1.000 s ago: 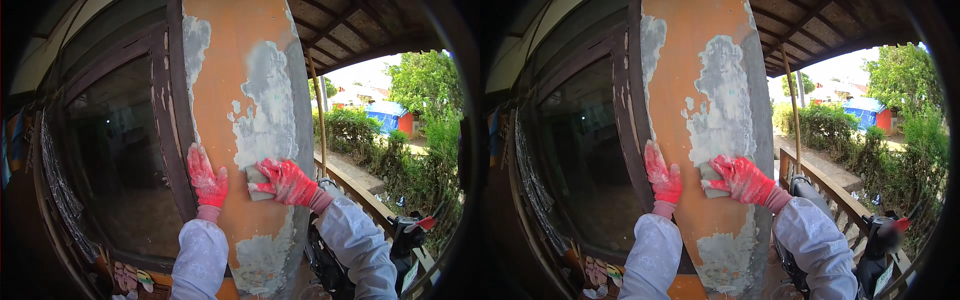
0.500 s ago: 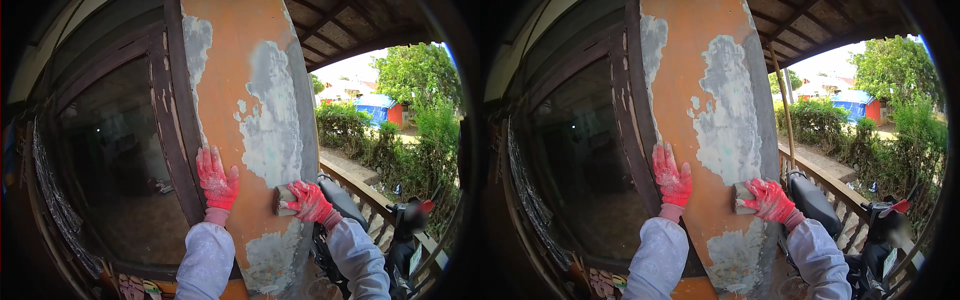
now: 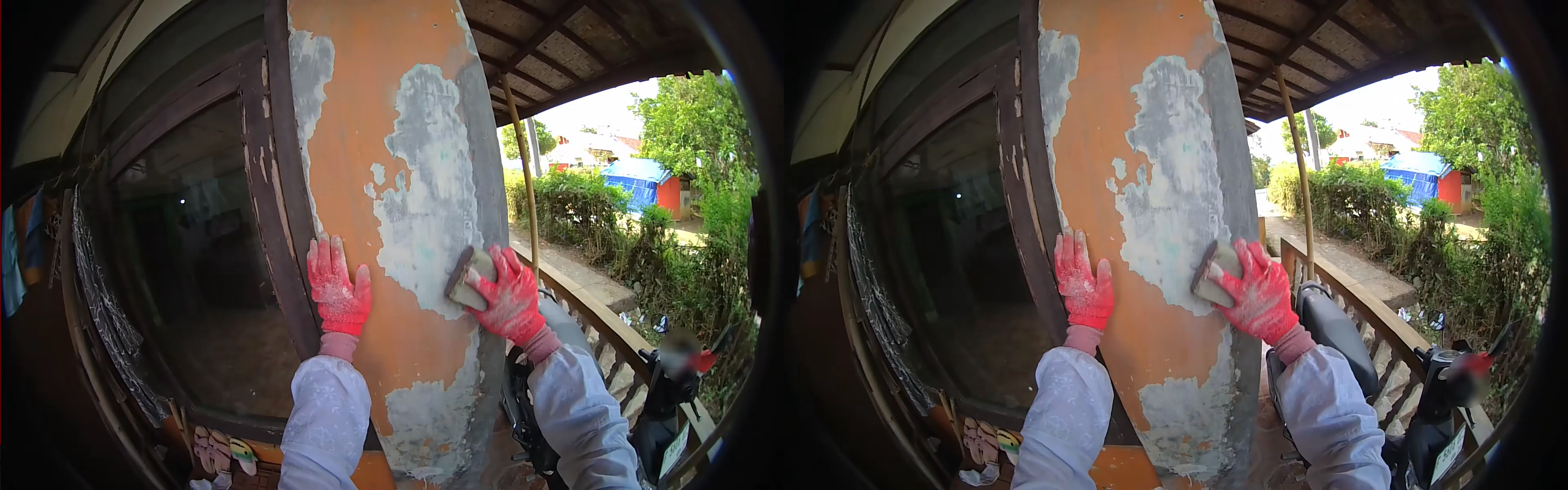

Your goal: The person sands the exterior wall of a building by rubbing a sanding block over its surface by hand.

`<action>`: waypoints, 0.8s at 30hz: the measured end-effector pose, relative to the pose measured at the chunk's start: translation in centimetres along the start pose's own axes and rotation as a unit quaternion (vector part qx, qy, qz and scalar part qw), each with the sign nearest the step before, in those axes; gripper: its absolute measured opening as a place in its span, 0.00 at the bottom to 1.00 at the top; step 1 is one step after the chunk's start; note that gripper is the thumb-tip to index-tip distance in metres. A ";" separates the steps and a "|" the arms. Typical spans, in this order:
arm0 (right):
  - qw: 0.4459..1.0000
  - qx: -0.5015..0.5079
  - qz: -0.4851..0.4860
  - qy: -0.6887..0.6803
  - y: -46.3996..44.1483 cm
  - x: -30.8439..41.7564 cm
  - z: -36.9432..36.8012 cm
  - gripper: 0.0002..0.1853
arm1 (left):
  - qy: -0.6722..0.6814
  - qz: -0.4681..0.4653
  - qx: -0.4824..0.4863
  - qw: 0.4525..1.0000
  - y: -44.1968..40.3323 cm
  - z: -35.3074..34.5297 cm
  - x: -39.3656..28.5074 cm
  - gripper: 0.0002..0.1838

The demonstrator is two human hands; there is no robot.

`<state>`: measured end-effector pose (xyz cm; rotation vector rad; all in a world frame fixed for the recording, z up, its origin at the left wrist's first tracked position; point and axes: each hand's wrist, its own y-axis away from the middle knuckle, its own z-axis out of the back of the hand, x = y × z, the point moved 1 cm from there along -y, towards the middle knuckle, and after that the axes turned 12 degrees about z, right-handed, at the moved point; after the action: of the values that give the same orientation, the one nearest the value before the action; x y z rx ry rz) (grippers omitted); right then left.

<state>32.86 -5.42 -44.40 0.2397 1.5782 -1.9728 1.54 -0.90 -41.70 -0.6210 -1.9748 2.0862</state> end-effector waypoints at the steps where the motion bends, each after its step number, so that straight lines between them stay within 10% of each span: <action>1: 0.994 0.060 0.087 -0.031 3.4 0.8 -0.5 0.29 | -0.011 0.004 0.001 1.000 0.1 0.1 -0.1 0.36; 5: 0.984 0.056 0.157 -0.066 2.9 -1.4 -0.2 0.29 | -0.031 -0.003 -0.014 0.999 0.1 -0.3 0.1 0.36; 9: 0.993 -0.051 -0.095 0.043 -10.5 -7.6 4.4 0.42 | -0.045 0.008 -0.011 0.999 0.3 -0.5 -0.1 0.35; 14: 0.978 -0.161 -0.121 0.045 -16.3 -11.5 4.8 0.43 | -0.050 0.003 -0.005 0.999 0.3 -0.4 0.0 0.33; 20: 0.987 0.034 0.147 -0.049 1.2 -2.7 0.9 0.32 | -0.050 0.017 0.007 0.999 0.3 -0.3 -0.3 0.33; 24: 0.994 0.000 0.110 -0.024 -3.2 -5.0 2.2 0.34 | -0.055 0.016 0.006 0.998 0.3 -0.4 -0.2 0.33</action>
<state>35.66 -5.43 -38.68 0.3469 1.4555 -1.7949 1.92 -0.61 -42.02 -0.5505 -2.0216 2.1947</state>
